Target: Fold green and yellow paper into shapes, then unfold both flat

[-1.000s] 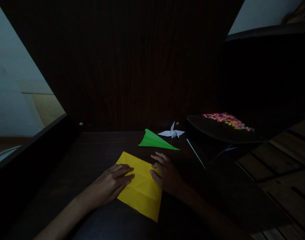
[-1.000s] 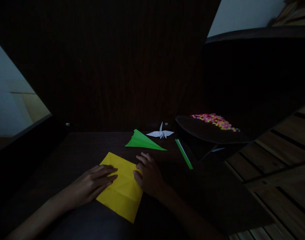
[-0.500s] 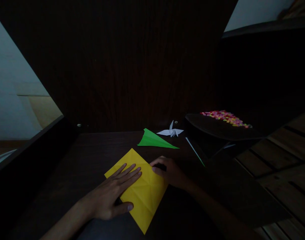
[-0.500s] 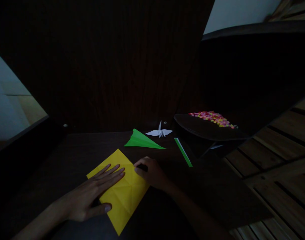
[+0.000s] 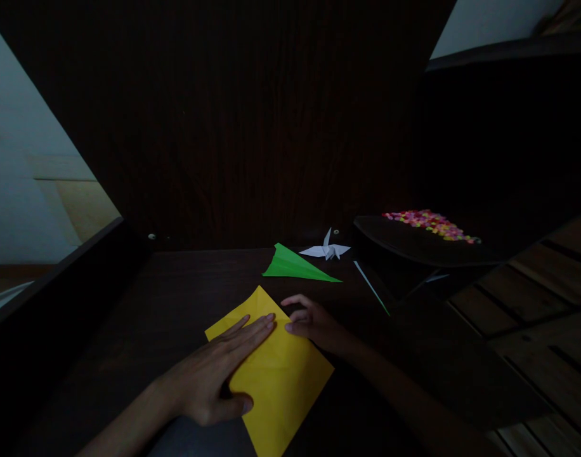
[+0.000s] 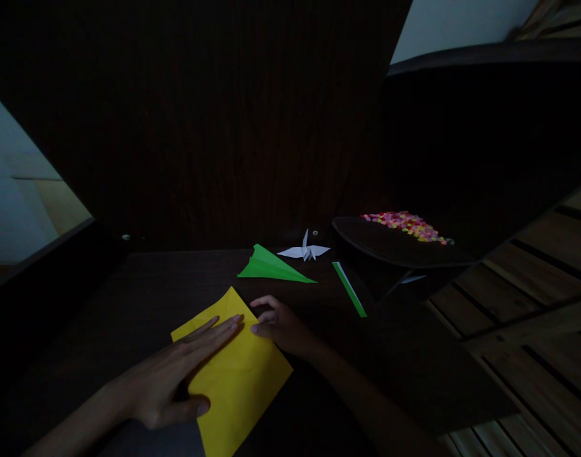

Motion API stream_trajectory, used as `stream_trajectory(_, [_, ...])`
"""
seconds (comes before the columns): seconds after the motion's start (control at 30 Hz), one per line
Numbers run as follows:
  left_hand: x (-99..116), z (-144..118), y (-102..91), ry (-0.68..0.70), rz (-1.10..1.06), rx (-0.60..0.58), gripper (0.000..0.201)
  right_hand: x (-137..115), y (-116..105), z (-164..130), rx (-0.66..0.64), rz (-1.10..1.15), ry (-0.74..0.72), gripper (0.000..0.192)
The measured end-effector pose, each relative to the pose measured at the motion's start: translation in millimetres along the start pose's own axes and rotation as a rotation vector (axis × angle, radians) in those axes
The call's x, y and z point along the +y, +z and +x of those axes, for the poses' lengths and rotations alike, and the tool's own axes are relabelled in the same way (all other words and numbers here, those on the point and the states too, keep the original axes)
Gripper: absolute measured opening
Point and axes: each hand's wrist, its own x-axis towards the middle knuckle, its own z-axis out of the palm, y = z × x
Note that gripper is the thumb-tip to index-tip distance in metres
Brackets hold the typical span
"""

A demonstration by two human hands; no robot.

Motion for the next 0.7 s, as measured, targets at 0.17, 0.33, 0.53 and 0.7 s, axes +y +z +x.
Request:
stream_trajectory(0.17, [-0.4,-0.1,-2.2,0.013,-0.004,-0.012,0.098,-4.5,-1.4,-0.7,0.064,-0.103,-0.088,0.027])
stream_trajectory(0.33, [-1.2,0.4,-2.5,0.024,0.029,0.022,0.102,-8.1,-11.5,2.1,0.203,-0.074,-0.078,0.030])
stream_trajectory(0.53, [-13.5,2.2,8.9,0.067,0.022,0.314,0.068,-14.0,-9.5,-1.7,0.215,0.157,-0.075,0.038])
stream_trajectory(0.7, [-14.6,-3.2,8.0,-0.259,-0.208,0.632,0.041,-16.0,-5.2,-4.1,0.117,0.387,-0.123,0.047])
